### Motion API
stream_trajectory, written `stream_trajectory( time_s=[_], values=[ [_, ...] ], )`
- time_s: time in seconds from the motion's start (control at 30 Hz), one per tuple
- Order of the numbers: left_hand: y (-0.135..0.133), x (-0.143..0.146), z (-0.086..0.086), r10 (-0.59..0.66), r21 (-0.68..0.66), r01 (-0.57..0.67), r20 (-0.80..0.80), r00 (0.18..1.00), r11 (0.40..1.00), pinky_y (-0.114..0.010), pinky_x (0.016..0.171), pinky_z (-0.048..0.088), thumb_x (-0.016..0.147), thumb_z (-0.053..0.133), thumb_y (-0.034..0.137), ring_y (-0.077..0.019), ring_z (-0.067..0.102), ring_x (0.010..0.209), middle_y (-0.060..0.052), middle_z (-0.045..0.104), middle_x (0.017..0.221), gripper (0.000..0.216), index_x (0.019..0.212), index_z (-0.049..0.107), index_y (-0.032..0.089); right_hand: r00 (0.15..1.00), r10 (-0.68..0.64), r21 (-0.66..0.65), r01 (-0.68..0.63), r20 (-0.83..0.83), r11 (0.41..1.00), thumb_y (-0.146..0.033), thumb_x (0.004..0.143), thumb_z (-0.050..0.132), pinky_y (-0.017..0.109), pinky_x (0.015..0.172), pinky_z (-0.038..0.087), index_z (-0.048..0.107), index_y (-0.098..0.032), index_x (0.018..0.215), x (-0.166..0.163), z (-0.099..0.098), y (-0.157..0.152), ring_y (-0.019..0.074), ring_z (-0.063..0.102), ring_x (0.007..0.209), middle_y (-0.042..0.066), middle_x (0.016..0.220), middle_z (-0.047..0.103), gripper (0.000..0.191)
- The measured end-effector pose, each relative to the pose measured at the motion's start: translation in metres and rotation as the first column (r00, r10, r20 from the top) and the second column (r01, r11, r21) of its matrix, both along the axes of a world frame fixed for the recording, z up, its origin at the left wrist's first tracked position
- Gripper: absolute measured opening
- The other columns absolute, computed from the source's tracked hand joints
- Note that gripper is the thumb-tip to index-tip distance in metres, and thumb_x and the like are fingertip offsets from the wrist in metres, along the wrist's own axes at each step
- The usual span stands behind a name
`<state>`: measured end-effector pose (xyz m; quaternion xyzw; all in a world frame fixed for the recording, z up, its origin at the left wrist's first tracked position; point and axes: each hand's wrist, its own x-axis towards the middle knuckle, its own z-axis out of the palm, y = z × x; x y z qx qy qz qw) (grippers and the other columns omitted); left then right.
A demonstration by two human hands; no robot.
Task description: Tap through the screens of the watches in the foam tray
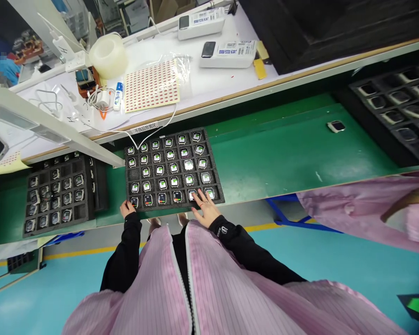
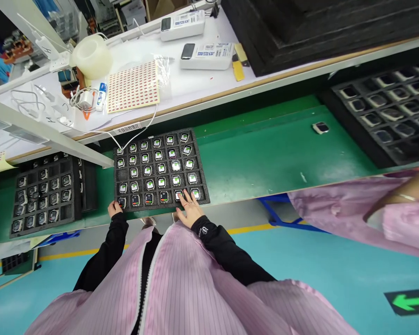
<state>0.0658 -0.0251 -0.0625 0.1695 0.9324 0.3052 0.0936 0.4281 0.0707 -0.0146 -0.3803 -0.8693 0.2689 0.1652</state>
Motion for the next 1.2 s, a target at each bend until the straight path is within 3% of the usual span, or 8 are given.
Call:
stream_trajectory(
  time_s=[0.27, 0.67, 0.83, 1.03, 1.2],
  values=[
    [0.007, -0.003, 0.006, 0.038, -0.076, -0.036, 0.032, 0.999, 0.996, -0.047, 0.099, 0.048, 0.092, 0.058, 0.035, -0.0236, 0.056, 0.112, -0.010, 0.058, 0.119, 0.030, 0.113, 0.059, 0.014, 0.977, -0.205, 0.064, 0.208, -0.055, 0.976, -0.028, 0.095, 0.036, 0.057, 0.117, 0.021, 0.041, -0.002, 0.142, 0.040, -0.007, 0.005, 0.0276, 0.025, 0.142, 0.018, 0.133, 0.053, 0.053],
    [0.014, -0.002, 0.018, 0.063, -0.153, -0.046, 0.106, 0.992, 0.987, -0.047, 0.098, 0.049, 0.092, 0.058, 0.036, -0.0237, 0.056, 0.112, -0.011, 0.056, 0.122, 0.032, 0.116, 0.058, 0.015, 0.991, -0.133, 0.053, 0.132, 0.012, 0.990, -0.028, 0.092, 0.038, 0.059, 0.114, 0.023, 0.041, 0.002, 0.141, 0.043, -0.003, 0.007, 0.0305, 0.025, 0.141, 0.021, 0.129, 0.055, 0.057],
    [0.015, -0.005, 0.019, 0.047, -0.157, -0.026, 0.134, 0.990, 0.987, -0.046, 0.097, 0.049, 0.092, 0.058, 0.036, -0.0235, 0.056, 0.111, -0.011, 0.057, 0.122, 0.032, 0.116, 0.058, 0.015, 0.978, -0.208, 0.065, 0.207, 0.014, 0.976, -0.029, 0.092, 0.036, 0.057, 0.115, 0.023, 0.043, 0.002, 0.139, 0.044, -0.006, 0.015, 0.0301, 0.029, 0.140, 0.021, 0.130, 0.055, 0.056],
    [0.012, -0.011, 0.017, 0.029, -0.099, -0.014, 0.156, 0.987, 0.995, -0.046, 0.096, 0.049, 0.092, 0.058, 0.035, -0.0229, 0.057, 0.110, -0.010, 0.058, 0.119, 0.029, 0.113, 0.059, 0.015, 0.938, -0.347, 0.048, 0.346, 0.005, 0.937, -0.028, 0.091, 0.036, 0.060, 0.114, 0.024, 0.026, -0.001, 0.149, 0.037, -0.009, 0.029, 0.0317, 0.032, 0.138, 0.019, 0.136, 0.049, 0.064],
    [0.009, -0.013, 0.013, 0.014, -0.063, -0.004, 0.159, 0.987, 0.998, -0.046, 0.096, 0.049, 0.092, 0.058, 0.035, -0.0227, 0.057, 0.108, -0.010, 0.058, 0.118, 0.029, 0.112, 0.059, 0.014, 0.947, -0.320, 0.027, 0.320, 0.000, 0.947, -0.025, 0.088, 0.038, 0.061, 0.114, 0.022, 0.016, -0.003, 0.152, 0.024, -0.011, 0.037, 0.0311, 0.030, 0.139, 0.018, 0.139, 0.046, 0.071]
  ],
)
